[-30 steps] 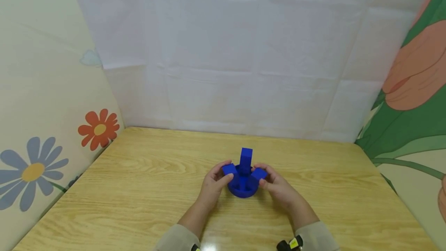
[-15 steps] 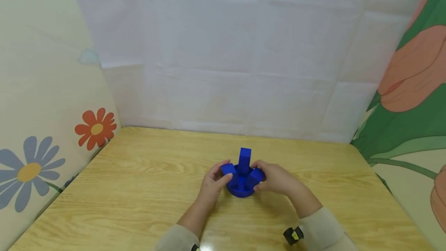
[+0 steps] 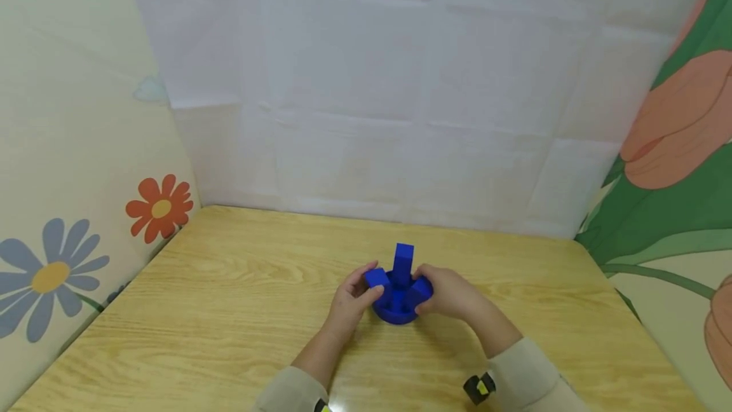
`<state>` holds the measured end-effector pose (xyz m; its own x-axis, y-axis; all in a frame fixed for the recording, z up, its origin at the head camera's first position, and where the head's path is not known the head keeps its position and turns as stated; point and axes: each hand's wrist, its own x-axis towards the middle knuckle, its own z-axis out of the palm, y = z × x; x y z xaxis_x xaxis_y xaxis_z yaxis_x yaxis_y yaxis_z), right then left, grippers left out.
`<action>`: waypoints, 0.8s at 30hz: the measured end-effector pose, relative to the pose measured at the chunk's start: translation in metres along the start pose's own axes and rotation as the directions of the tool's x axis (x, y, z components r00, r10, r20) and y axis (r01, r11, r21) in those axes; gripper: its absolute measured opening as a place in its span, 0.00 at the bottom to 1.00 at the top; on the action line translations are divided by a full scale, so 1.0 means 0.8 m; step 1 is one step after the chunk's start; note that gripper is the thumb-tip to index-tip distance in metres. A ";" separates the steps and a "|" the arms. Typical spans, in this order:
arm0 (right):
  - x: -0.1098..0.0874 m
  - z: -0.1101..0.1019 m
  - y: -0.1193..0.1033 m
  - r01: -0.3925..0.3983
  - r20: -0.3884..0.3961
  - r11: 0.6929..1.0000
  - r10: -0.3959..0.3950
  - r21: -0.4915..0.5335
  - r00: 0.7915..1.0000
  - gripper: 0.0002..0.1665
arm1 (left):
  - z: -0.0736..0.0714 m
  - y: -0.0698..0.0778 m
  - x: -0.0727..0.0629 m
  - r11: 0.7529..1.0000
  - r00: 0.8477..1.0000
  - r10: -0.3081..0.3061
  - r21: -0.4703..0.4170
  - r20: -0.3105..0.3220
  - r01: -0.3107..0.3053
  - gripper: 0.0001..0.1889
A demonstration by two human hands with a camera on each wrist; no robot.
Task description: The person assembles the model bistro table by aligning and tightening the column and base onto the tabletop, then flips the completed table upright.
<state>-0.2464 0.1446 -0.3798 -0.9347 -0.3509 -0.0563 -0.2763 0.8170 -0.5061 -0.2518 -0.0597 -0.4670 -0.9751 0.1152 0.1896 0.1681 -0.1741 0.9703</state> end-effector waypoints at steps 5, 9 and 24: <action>-0.005 -0.002 0.023 0.018 -0.020 0.984 -0.014 0.180 1.000 0.31 | -0.005 -0.003 0.000 1.000 0.996 -0.021 -0.004 0.082 0.021 0.42; -0.012 -0.008 0.038 0.065 0.003 0.919 -0.072 0.390 0.997 0.35 | -0.008 -0.002 -0.002 0.997 0.981 -0.052 -0.052 0.186 0.062 0.56; -0.016 0.014 0.056 0.114 0.001 0.712 -0.159 0.693 0.987 0.46 | 0.004 0.020 -0.007 0.988 0.974 -0.081 -0.110 0.213 0.106 0.61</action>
<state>-0.2446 0.1810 -0.4112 -0.8786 -0.4770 0.0239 -0.1480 0.2242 -0.9632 -0.2430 -0.0599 -0.4521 -0.9323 0.3342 0.1383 0.0467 -0.2678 0.9623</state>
